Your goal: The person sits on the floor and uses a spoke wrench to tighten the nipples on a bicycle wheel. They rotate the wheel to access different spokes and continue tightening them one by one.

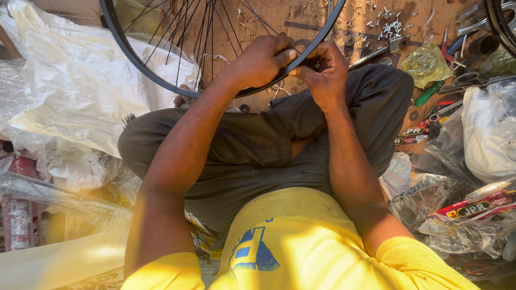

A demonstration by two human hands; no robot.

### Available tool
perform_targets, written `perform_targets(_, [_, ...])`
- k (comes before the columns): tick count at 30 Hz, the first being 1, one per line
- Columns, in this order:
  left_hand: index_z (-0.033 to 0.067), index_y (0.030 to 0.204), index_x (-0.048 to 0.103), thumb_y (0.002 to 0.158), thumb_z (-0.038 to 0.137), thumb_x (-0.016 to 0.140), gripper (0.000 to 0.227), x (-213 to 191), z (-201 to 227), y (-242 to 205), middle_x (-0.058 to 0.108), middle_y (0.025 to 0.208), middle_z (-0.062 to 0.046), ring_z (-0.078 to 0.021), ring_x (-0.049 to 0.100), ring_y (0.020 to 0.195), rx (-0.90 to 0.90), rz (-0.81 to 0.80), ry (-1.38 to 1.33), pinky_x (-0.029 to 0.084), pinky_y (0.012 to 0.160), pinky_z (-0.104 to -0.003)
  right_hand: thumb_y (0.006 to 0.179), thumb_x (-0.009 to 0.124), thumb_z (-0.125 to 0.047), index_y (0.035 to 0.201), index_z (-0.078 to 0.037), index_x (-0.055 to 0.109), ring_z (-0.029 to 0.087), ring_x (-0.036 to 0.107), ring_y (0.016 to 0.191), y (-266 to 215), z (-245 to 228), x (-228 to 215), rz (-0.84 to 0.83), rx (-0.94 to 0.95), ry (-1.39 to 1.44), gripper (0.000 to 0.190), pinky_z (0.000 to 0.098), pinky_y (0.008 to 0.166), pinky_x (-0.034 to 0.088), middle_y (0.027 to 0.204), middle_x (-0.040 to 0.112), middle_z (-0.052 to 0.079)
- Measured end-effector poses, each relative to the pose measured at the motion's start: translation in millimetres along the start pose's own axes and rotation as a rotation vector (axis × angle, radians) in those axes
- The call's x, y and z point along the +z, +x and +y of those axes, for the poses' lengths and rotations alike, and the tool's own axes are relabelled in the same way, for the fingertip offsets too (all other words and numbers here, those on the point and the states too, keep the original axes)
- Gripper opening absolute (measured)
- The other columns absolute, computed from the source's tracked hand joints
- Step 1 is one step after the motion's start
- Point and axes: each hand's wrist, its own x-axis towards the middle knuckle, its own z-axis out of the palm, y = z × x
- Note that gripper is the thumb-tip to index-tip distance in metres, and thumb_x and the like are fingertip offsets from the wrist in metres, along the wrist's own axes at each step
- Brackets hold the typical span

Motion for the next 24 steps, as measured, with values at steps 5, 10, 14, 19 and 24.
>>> perform_targets(5, [0.0041,0.104,0.069,0.106,0.036,0.057,0.034,6.5,-2.4,-5.8,0.064,0.076,-0.011,-0.0253,0.060,0.068,-0.294,-0.139,-0.154,0.048,0.062,-0.043,0.094,0.090,-0.010,0.111,-0.004,0.061,0.010,0.068,0.091,-1.0,-4.0,-0.5,-0.048,-0.012,0.023,0.035,0.0267,0.079,0.058,0.100,0.071,0.006])
perform_targets(10, [0.0027,0.102,0.070,0.113,0.036,0.053,0.039,1.8,-0.8,-0.9,0.057,0.070,-0.014,-0.0273,0.055,0.065,-0.205,-0.061,0.164,0.042,0.064,-0.046,0.091,0.089,-0.008,0.112,-0.004,0.062,0.010,0.069,0.090,2.6,-4.4,-3.3,-0.074,0.015,0.072,0.034,0.0273,0.078,0.060,0.100,0.071,0.006])
perform_targets(14, [0.0018,0.109,0.068,0.108,0.035,0.055,0.036,3.9,-4.0,-6.7,0.064,0.080,-0.012,-0.0221,0.062,0.070,-0.230,-0.179,-0.241,0.050,0.064,-0.041,0.093,0.089,-0.007,0.112,-0.004,0.061,0.010,0.069,0.095,-4.3,-1.3,-4.0,-0.064,0.022,0.083,0.034,0.0285,0.083,0.062,0.105,0.071,0.005])
perform_targets(19, [0.0007,0.099,0.068,0.113,0.037,0.053,0.042,2.1,-4.1,-2.8,0.060,0.075,-0.017,-0.0277,0.056,0.066,-0.200,-0.069,0.169,0.043,0.063,-0.044,0.092,0.089,-0.007,0.110,-0.004,0.062,0.010,0.068,0.095,-0.1,-1.9,-3.5,-0.076,-0.008,0.083,0.032,0.0285,0.084,0.062,0.102,0.068,0.004])
perform_targets(24, [0.0030,0.104,0.067,0.104,0.033,0.054,0.032,2.3,-1.3,-11.8,0.065,0.080,-0.011,-0.0235,0.062,0.069,-0.134,-0.164,-0.339,0.050,0.063,-0.043,0.092,0.088,-0.008,0.110,-0.003,0.063,0.010,0.069,0.092,-8.7,1.8,-3.0,-0.044,0.040,0.063,0.031,0.0271,0.080,0.061,0.102,0.071,0.005])
